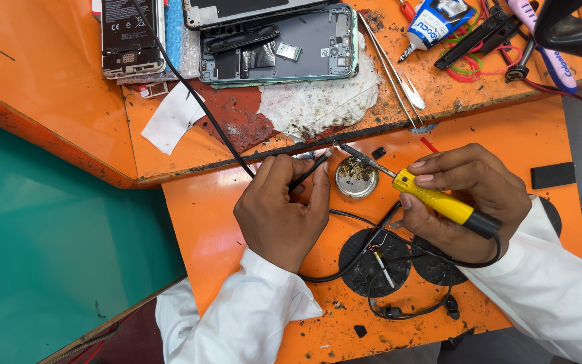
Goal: The person uses a soldering iron to attach wires to a small circuit board on an orange workbench, using their hands and tweezers to position the components.
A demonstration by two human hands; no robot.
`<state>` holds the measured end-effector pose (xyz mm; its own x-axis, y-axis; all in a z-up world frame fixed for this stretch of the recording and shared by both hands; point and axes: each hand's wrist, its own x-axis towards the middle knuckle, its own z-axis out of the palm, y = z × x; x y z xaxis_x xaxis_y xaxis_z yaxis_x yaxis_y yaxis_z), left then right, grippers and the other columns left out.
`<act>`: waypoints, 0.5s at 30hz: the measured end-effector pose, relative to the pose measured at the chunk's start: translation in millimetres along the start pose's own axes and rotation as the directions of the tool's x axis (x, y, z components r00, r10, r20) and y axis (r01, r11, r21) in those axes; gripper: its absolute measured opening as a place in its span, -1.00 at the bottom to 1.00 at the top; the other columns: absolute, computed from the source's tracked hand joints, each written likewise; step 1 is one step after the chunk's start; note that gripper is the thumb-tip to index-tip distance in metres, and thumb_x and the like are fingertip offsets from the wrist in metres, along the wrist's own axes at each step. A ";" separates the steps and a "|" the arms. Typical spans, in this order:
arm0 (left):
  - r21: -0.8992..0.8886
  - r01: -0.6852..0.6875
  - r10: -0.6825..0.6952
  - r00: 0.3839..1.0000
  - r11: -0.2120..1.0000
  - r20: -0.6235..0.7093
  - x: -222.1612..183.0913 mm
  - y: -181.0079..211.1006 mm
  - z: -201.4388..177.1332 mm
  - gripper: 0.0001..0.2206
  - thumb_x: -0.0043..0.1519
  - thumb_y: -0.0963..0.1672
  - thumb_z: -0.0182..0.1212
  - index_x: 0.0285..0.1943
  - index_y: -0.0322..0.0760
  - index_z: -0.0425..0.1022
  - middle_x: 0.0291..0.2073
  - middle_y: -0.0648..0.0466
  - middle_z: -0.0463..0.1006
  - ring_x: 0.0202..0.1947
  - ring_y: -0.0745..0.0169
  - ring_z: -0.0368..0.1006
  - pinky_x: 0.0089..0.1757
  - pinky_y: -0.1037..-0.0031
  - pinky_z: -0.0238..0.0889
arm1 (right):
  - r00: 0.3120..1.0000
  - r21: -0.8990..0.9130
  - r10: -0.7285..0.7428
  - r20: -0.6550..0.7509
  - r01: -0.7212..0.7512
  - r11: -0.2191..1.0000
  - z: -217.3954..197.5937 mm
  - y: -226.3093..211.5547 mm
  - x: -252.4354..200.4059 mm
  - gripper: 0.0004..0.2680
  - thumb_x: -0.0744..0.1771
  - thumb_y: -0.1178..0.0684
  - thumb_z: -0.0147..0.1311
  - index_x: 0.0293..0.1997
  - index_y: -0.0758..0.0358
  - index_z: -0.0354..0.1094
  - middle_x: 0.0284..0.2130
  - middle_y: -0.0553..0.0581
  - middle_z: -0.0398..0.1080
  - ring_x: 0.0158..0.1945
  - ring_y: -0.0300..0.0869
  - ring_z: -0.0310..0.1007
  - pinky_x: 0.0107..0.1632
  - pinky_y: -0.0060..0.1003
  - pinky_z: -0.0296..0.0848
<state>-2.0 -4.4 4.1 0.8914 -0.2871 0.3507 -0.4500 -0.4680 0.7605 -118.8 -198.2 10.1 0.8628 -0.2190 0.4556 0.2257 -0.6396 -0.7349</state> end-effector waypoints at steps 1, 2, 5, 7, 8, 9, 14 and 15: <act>-0.005 -0.001 0.001 1.000 1.000 -0.002 0.0 0.1 -0.2 -0.83 0.21 -0.14 0.42 -0.30 -0.28 0.50 -0.48 0.10 0.51 -0.55 0.28 0.50 -0.46 0.50 0.33 | 1.000 0.000 0.001 0.000 -0.001 1.000 0.3 0.1 0.0 -0.82 0.29 0.23 0.31 -0.13 0.31 0.33 -0.09 0.23 0.41 -0.06 -0.22 0.57 -0.06 -0.42 0.63; -0.005 -0.001 0.001 1.000 1.000 -0.001 0.2 0.1 -0.3 -0.83 0.21 -0.14 0.42 -0.30 -0.28 0.50 -0.48 0.10 0.51 -0.55 0.28 0.50 -0.46 0.50 0.33 | 1.000 0.001 -0.003 -0.004 0.003 1.000 0.7 0.2 0.0 -0.82 0.29 0.23 0.31 -0.13 0.31 0.33 -0.09 0.23 0.41 -0.06 -0.22 0.57 -0.06 -0.42 0.63; -0.017 0.015 -0.014 1.000 1.000 0.010 0.0 -0.2 -0.6 -0.83 0.21 -0.14 0.43 -0.30 -0.29 0.50 -0.49 0.10 0.50 -0.56 0.30 0.50 -0.47 0.50 0.33 | 1.000 0.002 -0.008 -0.007 0.009 1.000 0.6 0.3 -0.6 -0.82 0.29 0.23 0.31 -0.13 0.31 0.33 -0.09 0.22 0.41 -0.05 -0.21 0.57 -0.05 -0.41 0.64; -0.014 0.014 -0.014 1.000 1.000 0.016 0.0 -0.4 -0.9 -0.83 0.21 -0.14 0.43 -0.30 -0.29 0.50 -0.49 0.10 0.50 -0.56 0.30 0.49 -0.47 0.51 0.33 | 1.000 0.002 -0.011 -0.006 0.011 1.000 0.9 0.5 -0.7 -0.82 0.29 0.22 0.31 -0.13 0.30 0.33 -0.10 0.22 0.41 -0.04 -0.21 0.57 -0.04 -0.40 0.64; -0.014 0.014 -0.014 1.000 1.000 0.016 0.2 -0.7 -0.9 -0.83 0.21 -0.14 0.43 -0.30 -0.29 0.50 -0.49 0.10 0.50 -0.56 0.30 0.49 -0.47 0.51 0.33 | 1.000 0.005 -0.010 -0.011 0.010 1.000 1.4 0.7 -0.7 -0.82 0.29 0.22 0.31 -0.13 0.30 0.33 -0.10 0.22 0.42 -0.04 -0.21 0.57 -0.04 -0.40 0.64; -0.012 0.011 -0.011 1.000 1.000 0.017 0.3 -0.9 -0.7 -0.83 0.21 -0.14 0.43 -0.30 -0.29 0.50 -0.49 0.10 0.50 -0.56 0.30 0.49 -0.47 0.50 0.33 | 1.000 0.006 -0.009 -0.016 0.009 1.000 1.6 0.8 -0.9 -0.82 0.30 0.22 0.31 -0.13 0.31 0.33 -0.10 0.22 0.42 -0.05 -0.21 0.57 -0.05 -0.41 0.64; -0.014 0.005 -0.005 1.000 1.000 0.020 0.6 -0.9 -1.0 -0.83 0.21 -0.14 0.43 -0.29 -0.30 0.51 -0.47 0.09 0.51 -0.54 0.29 0.50 -0.46 0.50 0.34 | 1.000 -0.002 -0.011 -0.024 0.011 1.000 1.9 0.8 -0.8 -0.82 0.29 0.22 0.31 -0.13 0.31 0.33 -0.10 0.22 0.42 -0.06 -0.21 0.57 -0.06 -0.42 0.63; -0.015 0.010 -0.010 1.000 1.000 0.023 0.7 -0.9 -1.2 -0.83 0.21 -0.14 0.43 -0.29 -0.29 0.51 -0.47 0.09 0.51 -0.54 0.29 0.50 -0.46 0.50 0.34 | 1.000 0.000 -0.012 -0.029 0.012 1.000 2.2 0.8 -0.9 -0.81 0.29 0.22 0.31 -0.13 0.31 0.33 -0.10 0.22 0.42 -0.06 -0.21 0.57 -0.06 -0.42 0.63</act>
<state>-0.8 -3.3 4.3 0.8943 -0.3020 0.3303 -0.4400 -0.4584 0.7722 -118.4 -196.9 8.0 0.8467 -0.2322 0.4788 0.2361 -0.6424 -0.7291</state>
